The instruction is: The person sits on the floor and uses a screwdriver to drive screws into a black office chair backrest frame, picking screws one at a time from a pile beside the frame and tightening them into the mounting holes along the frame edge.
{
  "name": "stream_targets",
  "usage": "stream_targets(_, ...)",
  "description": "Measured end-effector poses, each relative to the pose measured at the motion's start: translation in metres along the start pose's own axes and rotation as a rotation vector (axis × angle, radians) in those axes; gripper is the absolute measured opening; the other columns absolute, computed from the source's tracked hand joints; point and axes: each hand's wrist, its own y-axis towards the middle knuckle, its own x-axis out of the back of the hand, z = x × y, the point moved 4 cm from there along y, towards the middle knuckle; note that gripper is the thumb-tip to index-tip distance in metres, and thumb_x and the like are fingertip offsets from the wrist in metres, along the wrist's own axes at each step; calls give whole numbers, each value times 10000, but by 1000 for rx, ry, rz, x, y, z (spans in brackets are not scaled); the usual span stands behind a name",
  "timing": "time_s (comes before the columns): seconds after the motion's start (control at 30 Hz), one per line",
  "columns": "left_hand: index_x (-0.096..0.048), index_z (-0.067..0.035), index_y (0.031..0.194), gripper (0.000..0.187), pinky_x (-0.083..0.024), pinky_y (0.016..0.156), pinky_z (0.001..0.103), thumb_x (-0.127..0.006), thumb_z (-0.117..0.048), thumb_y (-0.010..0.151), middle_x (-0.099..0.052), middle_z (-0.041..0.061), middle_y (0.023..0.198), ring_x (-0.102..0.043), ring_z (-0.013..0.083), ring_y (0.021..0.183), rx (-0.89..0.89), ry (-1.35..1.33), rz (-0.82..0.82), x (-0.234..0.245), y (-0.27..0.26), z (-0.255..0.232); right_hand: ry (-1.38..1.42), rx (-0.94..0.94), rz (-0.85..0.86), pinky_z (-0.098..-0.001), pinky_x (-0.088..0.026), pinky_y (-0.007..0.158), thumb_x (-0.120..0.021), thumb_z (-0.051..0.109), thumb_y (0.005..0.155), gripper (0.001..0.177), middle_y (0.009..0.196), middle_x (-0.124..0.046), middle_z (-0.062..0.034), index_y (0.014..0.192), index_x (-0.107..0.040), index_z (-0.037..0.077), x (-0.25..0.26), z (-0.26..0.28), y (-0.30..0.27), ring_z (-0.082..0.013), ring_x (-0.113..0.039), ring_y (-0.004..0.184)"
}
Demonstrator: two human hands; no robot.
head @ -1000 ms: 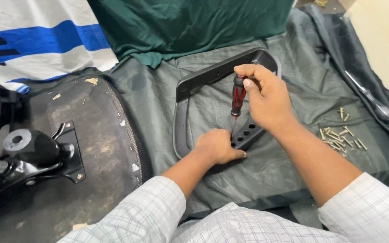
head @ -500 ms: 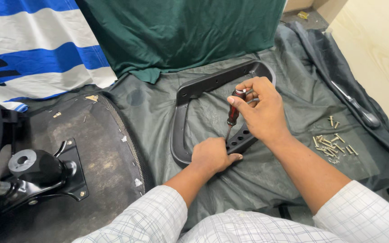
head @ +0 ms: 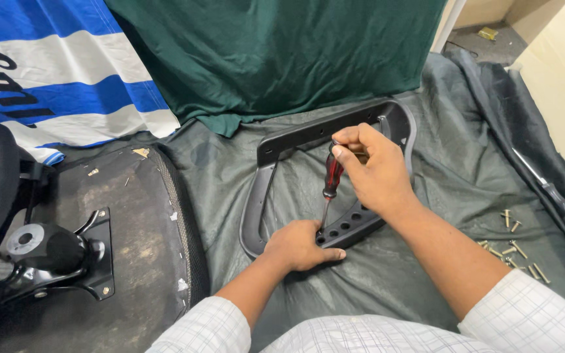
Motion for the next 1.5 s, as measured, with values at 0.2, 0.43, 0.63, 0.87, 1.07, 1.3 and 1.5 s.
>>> stream_targets(0.2,-721,-56,1121,761,-534,913,467,-757,-672,676,-732,185,1103,-690,347,1093,5,59,17,-1,2,-1,12,40,-15,-263,-521,671,-790,141,879,250,945,-587,-27,971,-588,25,2,2,0,-84,-592,789)
stream_targets(0.43,-722,-56,1068,725,-545,892,468,-738,-669,681,-747,175,1058,-708,351,1051,30,49,42,1,0,-2,-3,94,52,-298,-550,779,-646,90,994,118,1155,-586,-57,1083,-674,17,3,9,0,-143,-649,956)
stream_targets(0.63,-705,-49,1021,578,-543,840,467,-750,-558,751,-729,185,976,-709,361,970,-73,-117,-94,5,-2,-3,101,-47,83,-286,-563,871,-636,46,956,223,1184,-694,-59,1177,-637,15,-3,7,4,-124,-685,1022)
stream_targets(0.87,-716,-51,960,174,-530,794,460,-683,-204,883,-743,177,948,-700,379,904,-201,-223,-336,0,-2,8,178,-111,112,-245,-550,794,-629,11,955,228,1078,-713,-58,1184,-632,9,-7,5,1,-79,-666,928)
stream_targets(1.07,-722,-55,942,153,-531,776,451,-678,-194,897,-740,165,883,-707,366,867,-153,-233,-309,-5,5,14,143,-129,102,-249,-550,791,-616,22,965,224,1052,-716,-58,1187,-637,15,-3,3,0,-82,-673,913)
stream_targets(1.3,-716,-36,944,127,-546,711,386,-705,-145,881,-747,152,831,-728,287,744,-165,-322,-252,-4,10,17,127,-157,116,-255,-552,794,-613,37,966,225,1034,-716,-58,1189,-639,28,-3,5,1,-86,-675,911)
stream_targets(1.5,-707,-39,958,160,-555,711,384,-713,-171,868,-740,170,807,-729,290,723,-120,-320,-227,-4,9,18,153,-109,117,-261,-557,815,-633,42,958,225,1062,-710,-49,1183,-643,30,-4,6,3,-87,-667,941)
